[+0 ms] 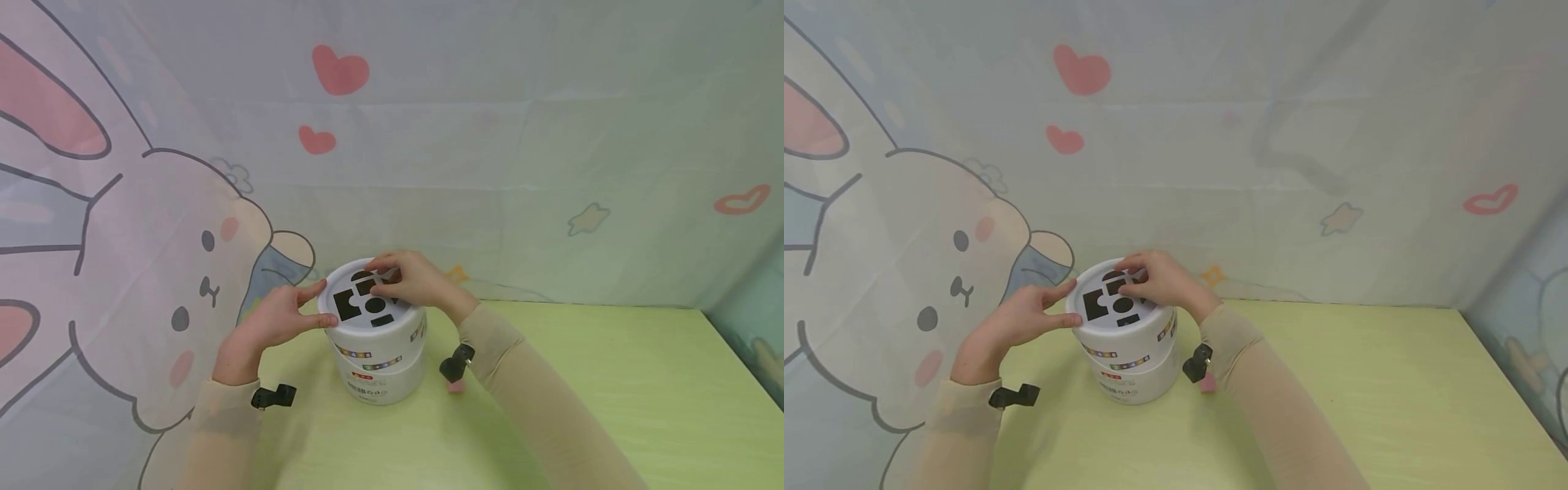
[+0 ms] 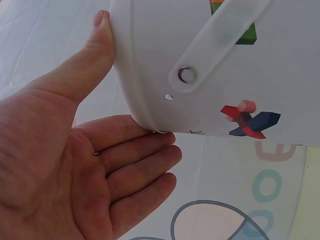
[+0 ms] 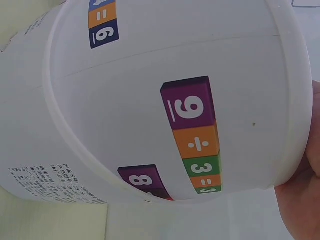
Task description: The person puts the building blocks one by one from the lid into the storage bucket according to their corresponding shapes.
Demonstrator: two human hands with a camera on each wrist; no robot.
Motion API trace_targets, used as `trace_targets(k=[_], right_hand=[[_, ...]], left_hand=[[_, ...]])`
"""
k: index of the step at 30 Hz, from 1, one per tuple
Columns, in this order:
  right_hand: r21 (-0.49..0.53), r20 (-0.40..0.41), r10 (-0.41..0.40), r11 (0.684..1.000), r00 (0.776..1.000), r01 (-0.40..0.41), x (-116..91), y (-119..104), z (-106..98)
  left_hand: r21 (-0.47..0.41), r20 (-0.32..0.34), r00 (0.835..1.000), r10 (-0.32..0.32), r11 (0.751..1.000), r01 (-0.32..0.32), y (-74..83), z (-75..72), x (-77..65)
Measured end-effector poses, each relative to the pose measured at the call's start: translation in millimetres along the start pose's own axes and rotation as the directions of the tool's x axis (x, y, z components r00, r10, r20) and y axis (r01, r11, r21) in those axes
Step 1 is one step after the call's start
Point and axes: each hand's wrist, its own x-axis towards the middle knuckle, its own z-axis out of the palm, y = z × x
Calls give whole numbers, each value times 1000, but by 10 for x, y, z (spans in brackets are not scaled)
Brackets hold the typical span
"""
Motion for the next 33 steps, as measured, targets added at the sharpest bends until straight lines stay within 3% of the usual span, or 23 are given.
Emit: trace_targets(k=[25, 33], right_hand=[[43, -98, -71, 996, 993, 75, -71, 111, 38], [124, -237, -81, 986, 968, 113, -193, 227, -1]], left_hand=[[7, 5, 1000, 12, 1000, -12, -10, 7, 21], [-5, 2, 1000, 28, 1000, -28, -38, 32, 50]])
